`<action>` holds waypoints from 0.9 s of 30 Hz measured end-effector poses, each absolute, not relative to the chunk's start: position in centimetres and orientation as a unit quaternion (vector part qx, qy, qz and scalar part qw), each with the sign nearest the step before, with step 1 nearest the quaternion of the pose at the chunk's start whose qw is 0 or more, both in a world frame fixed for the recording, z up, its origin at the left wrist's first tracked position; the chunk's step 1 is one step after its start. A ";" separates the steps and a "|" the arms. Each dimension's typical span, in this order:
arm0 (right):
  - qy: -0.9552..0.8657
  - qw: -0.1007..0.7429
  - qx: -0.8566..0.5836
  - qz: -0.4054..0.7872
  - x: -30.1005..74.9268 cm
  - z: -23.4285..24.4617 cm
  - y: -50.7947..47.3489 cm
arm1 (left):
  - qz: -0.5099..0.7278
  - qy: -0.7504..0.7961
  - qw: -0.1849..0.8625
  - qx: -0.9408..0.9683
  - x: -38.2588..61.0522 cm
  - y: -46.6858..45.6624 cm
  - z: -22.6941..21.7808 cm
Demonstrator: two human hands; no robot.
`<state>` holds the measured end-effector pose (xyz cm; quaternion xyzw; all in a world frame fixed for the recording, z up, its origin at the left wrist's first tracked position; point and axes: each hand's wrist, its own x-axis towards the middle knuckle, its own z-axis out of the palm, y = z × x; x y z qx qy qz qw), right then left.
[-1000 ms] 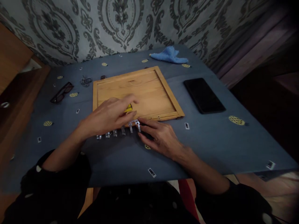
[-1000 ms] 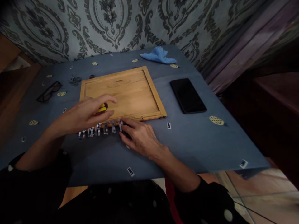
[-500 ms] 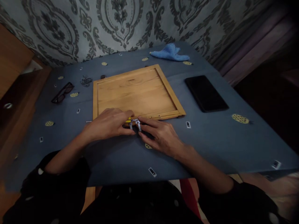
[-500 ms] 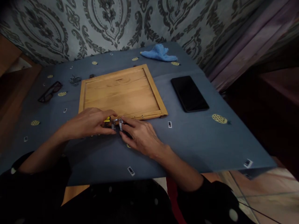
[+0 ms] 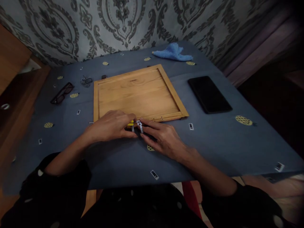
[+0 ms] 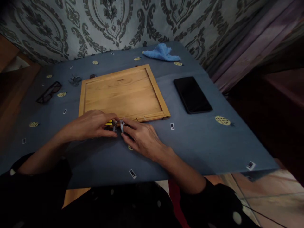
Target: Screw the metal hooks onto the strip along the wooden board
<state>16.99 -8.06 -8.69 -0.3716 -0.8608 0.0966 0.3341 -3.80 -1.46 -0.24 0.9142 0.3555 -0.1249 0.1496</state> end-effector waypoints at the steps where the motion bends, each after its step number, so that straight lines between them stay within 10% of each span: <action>1: -0.861 0.332 -0.372 0.097 17.0 -8.7 -8.1 | -0.121 0.355 0.154 0.914 -3.8 -1.4 -0.3; 18: -0.857 0.317 -0.390 0.116 17.2 -8.8 -8.1 | -0.119 0.362 0.161 0.911 -4.1 -1.5 -0.1; 27: -0.855 0.308 -0.402 0.114 17.1 -9.2 -8.0 | 0.321 0.387 0.193 0.842 -4.1 -1.4 4.6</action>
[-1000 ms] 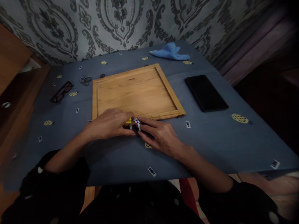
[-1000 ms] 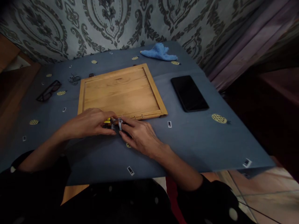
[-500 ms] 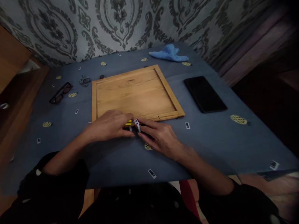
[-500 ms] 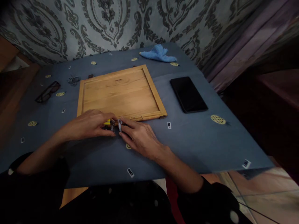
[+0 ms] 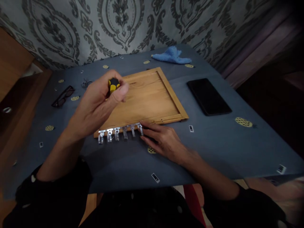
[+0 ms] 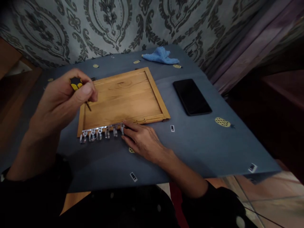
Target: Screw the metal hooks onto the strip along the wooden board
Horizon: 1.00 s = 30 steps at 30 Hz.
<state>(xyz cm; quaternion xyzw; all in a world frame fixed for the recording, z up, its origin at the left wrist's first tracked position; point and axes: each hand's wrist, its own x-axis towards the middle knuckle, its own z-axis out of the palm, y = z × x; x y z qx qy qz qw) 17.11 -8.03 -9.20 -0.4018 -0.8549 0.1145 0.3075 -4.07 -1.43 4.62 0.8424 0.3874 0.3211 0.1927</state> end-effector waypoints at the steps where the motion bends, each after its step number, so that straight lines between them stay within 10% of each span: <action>1: -0.855 0.308 -0.402 0.114 17.1 -9.2 -8.0 | 0.330 0.382 0.193 0.841 -3.6 -1.7 5.0; 30: -0.857 0.305 -0.398 0.119 17.0 -8.7 -8.1 | 0.250 0.366 0.216 0.870 -1.0 -3.0 3.2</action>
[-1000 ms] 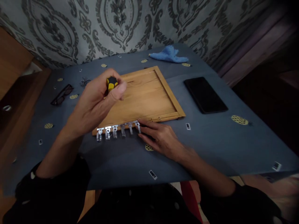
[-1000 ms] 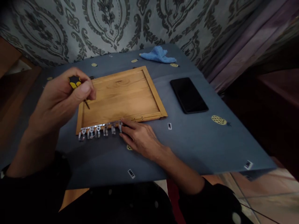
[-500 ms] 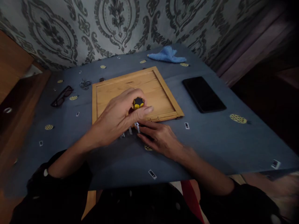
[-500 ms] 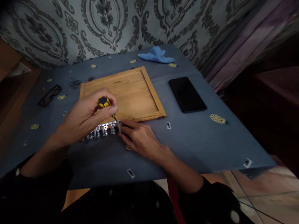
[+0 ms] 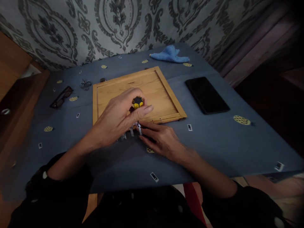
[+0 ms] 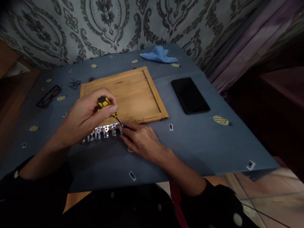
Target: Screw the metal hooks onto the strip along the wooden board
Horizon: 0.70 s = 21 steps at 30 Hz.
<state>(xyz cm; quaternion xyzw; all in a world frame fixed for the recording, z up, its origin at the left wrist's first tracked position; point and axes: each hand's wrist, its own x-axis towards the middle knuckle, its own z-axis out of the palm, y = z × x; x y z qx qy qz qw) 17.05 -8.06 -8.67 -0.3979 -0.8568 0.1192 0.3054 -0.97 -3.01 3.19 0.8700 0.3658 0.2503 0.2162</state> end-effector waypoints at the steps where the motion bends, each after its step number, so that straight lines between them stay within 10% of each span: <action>1: -0.857 0.305 -0.398 0.117 17.0 -8.7 -8.1 | 0.250 0.369 0.215 0.869 -1.0 -3.0 3.2; 21: -0.855 0.306 -0.401 0.124 17.1 -8.8 -8.1 | 0.219 0.352 0.179 0.892 -1.3 -2.8 3.3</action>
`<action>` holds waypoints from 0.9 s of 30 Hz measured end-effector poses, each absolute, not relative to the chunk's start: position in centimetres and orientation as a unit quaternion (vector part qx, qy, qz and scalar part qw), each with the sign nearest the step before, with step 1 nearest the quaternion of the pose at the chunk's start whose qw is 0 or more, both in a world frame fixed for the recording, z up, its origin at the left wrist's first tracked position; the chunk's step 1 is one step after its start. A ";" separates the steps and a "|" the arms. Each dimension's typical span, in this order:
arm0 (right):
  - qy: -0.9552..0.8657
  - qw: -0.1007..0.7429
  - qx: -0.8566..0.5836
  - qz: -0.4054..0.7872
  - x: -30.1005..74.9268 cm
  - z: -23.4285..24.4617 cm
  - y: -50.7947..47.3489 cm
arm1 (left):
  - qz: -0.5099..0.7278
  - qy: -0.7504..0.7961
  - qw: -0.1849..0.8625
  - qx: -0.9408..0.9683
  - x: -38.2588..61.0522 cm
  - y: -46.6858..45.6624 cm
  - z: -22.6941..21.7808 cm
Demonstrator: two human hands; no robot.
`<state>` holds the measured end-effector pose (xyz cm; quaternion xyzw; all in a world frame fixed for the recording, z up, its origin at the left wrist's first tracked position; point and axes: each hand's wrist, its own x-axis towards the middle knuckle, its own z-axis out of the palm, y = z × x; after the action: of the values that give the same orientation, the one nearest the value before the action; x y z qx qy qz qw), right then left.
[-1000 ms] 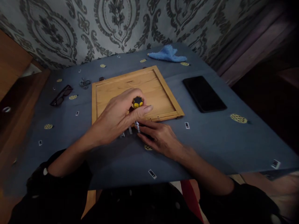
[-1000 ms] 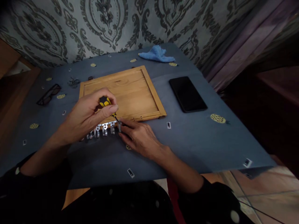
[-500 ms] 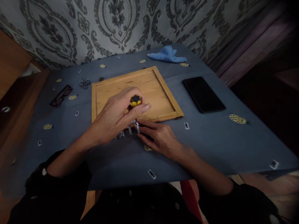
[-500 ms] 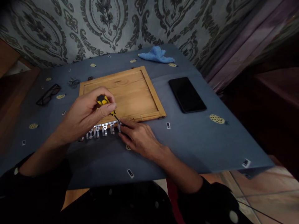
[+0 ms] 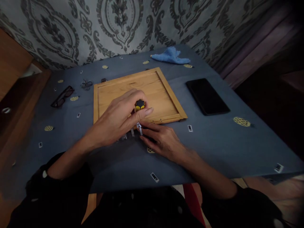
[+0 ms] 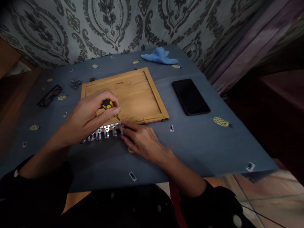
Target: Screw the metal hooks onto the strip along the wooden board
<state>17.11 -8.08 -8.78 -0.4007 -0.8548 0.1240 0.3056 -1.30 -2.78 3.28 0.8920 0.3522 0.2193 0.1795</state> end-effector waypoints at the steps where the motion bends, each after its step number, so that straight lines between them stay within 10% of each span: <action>1: -0.855 0.305 -0.402 0.122 17.1 -8.8 -8.1 | 0.227 0.357 0.180 0.888 -1.3 -2.8 3.4; 27: -0.855 0.315 -0.402 0.090 17.0 -9.2 -8.0 | 0.268 0.343 0.134 0.890 -1.8 -2.2 2.9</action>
<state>17.04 -8.03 -9.24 -0.4021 -0.8550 0.0900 0.3149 -1.84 -2.16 2.91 0.8903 0.3426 0.2683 0.1340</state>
